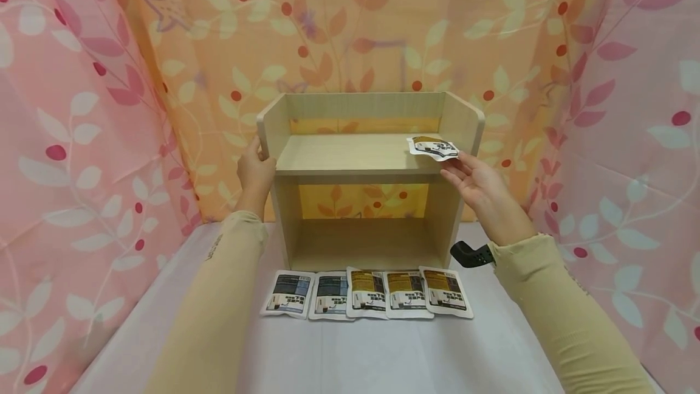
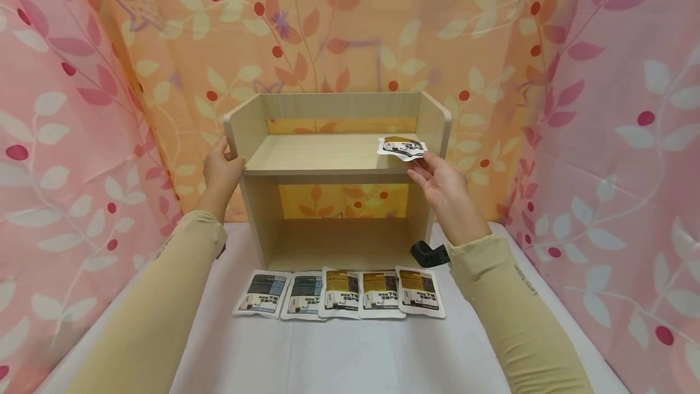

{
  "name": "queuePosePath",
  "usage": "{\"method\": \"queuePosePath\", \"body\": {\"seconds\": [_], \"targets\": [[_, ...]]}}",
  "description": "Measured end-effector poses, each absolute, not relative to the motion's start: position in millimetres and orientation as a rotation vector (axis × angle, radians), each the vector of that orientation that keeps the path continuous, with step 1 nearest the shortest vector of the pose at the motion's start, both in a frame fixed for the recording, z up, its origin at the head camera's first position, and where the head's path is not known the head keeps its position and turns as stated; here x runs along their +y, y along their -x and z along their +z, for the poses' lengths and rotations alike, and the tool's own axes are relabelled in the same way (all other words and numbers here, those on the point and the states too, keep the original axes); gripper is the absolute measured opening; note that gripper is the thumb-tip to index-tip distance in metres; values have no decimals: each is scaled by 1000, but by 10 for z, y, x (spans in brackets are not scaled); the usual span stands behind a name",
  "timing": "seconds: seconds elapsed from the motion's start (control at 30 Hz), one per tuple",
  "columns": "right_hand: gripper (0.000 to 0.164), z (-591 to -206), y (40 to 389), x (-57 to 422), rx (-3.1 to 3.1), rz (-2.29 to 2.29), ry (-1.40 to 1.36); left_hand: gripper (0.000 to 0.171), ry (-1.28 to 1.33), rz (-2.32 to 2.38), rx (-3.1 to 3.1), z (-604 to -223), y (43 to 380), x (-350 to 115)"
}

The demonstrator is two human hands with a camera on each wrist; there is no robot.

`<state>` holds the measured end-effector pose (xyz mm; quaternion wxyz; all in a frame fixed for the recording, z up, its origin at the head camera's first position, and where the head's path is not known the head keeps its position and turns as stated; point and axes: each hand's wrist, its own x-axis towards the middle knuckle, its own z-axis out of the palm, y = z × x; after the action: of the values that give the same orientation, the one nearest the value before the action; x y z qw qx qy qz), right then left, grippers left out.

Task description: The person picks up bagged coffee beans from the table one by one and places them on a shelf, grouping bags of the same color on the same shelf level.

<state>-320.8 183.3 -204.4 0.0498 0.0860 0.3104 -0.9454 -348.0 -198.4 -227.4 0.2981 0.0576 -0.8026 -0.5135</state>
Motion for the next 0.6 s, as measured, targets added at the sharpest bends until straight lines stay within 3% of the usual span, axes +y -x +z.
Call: {"method": "queuePosePath", "body": {"seconds": [0.3, 0.6], "targets": [[56, -2004, 3293, 1808, 954, -2881, -334, 65, -156, -1369, -2148, -2277, 3469, -1968], [43, -1981, 3325, 1777, 951, -2888, -361, 65, -159, -1360, -2150, -2275, 3463, -1976]]}}
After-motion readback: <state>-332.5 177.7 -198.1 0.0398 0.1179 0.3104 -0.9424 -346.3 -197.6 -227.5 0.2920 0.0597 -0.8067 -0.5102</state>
